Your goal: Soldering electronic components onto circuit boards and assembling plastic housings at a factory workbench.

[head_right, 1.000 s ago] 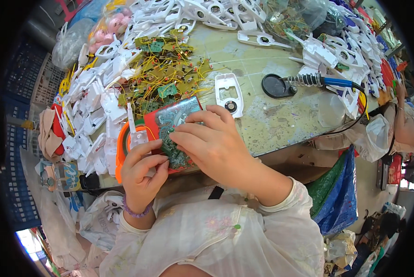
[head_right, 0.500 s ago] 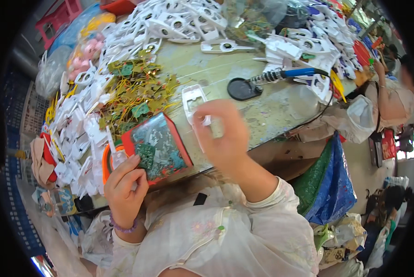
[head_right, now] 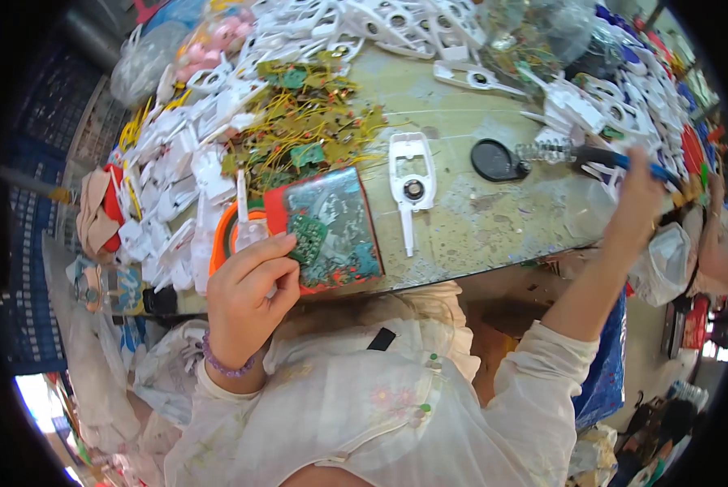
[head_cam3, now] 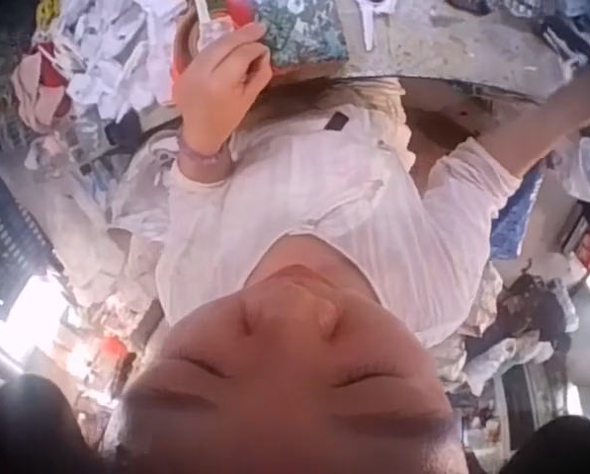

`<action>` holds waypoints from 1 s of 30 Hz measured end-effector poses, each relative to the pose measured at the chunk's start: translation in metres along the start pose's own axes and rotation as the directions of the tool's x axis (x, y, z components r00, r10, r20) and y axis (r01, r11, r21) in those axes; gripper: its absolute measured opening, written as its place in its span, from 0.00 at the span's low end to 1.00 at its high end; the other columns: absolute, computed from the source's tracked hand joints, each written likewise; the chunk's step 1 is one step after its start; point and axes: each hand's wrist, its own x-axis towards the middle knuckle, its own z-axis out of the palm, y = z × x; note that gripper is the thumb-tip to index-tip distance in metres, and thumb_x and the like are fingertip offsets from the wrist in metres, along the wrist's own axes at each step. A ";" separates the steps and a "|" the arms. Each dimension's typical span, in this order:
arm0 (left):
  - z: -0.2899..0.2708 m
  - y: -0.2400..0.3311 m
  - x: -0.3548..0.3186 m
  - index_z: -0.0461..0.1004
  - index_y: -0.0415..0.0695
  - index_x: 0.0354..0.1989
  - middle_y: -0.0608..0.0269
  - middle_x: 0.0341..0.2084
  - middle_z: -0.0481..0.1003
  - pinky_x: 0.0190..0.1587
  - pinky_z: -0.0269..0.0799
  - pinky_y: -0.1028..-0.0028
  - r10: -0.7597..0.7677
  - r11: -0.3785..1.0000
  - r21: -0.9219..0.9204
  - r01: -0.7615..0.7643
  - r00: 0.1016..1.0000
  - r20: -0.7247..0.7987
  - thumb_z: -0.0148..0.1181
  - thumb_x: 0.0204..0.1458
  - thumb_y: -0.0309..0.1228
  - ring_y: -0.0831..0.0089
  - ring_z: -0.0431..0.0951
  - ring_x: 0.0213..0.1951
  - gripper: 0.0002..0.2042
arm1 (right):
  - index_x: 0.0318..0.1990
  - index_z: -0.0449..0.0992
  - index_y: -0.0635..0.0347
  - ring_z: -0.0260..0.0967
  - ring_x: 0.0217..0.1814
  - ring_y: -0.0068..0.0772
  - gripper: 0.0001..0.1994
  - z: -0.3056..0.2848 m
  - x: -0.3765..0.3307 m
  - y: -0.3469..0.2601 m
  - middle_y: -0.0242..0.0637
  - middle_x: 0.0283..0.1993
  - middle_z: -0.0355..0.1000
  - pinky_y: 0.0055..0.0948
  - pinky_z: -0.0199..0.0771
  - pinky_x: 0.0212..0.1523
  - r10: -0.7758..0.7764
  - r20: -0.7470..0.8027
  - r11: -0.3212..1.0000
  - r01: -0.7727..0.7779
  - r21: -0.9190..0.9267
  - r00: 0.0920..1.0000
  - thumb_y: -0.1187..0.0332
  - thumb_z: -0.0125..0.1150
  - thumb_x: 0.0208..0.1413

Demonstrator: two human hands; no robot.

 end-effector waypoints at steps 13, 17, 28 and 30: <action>-0.002 0.001 0.001 0.77 0.40 0.32 0.59 0.41 0.80 0.42 0.79 0.68 -0.006 1.000 0.002 0.006 1.000 0.028 0.67 0.40 0.20 0.61 0.81 0.43 0.09 | 0.34 0.65 0.57 0.57 0.13 0.26 0.18 -0.001 -0.219 -0.054 0.30 0.18 0.61 0.28 0.56 0.14 -0.796 -0.070 0.304 0.497 0.812 0.601 0.51 0.48 0.67; 0.000 0.001 0.000 0.77 0.40 0.32 0.59 0.41 0.79 0.42 0.79 0.68 -0.007 1.000 0.003 0.007 1.000 0.017 0.67 0.40 0.20 0.61 0.81 0.43 0.09 | 0.34 0.68 0.59 0.58 0.13 0.26 0.17 0.016 -0.240 -0.060 0.29 0.18 0.63 0.27 0.54 0.12 -0.843 -0.101 0.178 0.452 0.874 0.528 0.54 0.53 0.65; 0.002 0.000 -0.001 0.77 0.40 0.33 0.59 0.42 0.79 0.42 0.79 0.68 0.002 1.000 0.010 -0.002 1.000 0.015 0.68 0.40 0.20 0.60 0.81 0.44 0.10 | 0.38 0.69 0.61 0.58 0.13 0.24 0.15 0.025 -0.248 -0.058 0.30 0.21 0.65 0.27 0.53 0.12 -0.895 -0.057 0.132 0.383 0.914 0.443 0.56 0.56 0.64; 0.002 0.000 -0.001 0.77 0.40 0.33 0.59 0.42 0.79 0.42 0.79 0.67 0.006 1.000 0.013 -0.007 1.000 0.017 0.68 0.40 0.20 0.60 0.81 0.44 0.10 | 0.38 0.69 0.61 0.58 0.13 0.25 0.15 0.025 -0.249 -0.058 0.30 0.21 0.65 0.27 0.53 0.12 -0.895 -0.049 0.137 0.377 0.916 0.443 0.56 0.56 0.64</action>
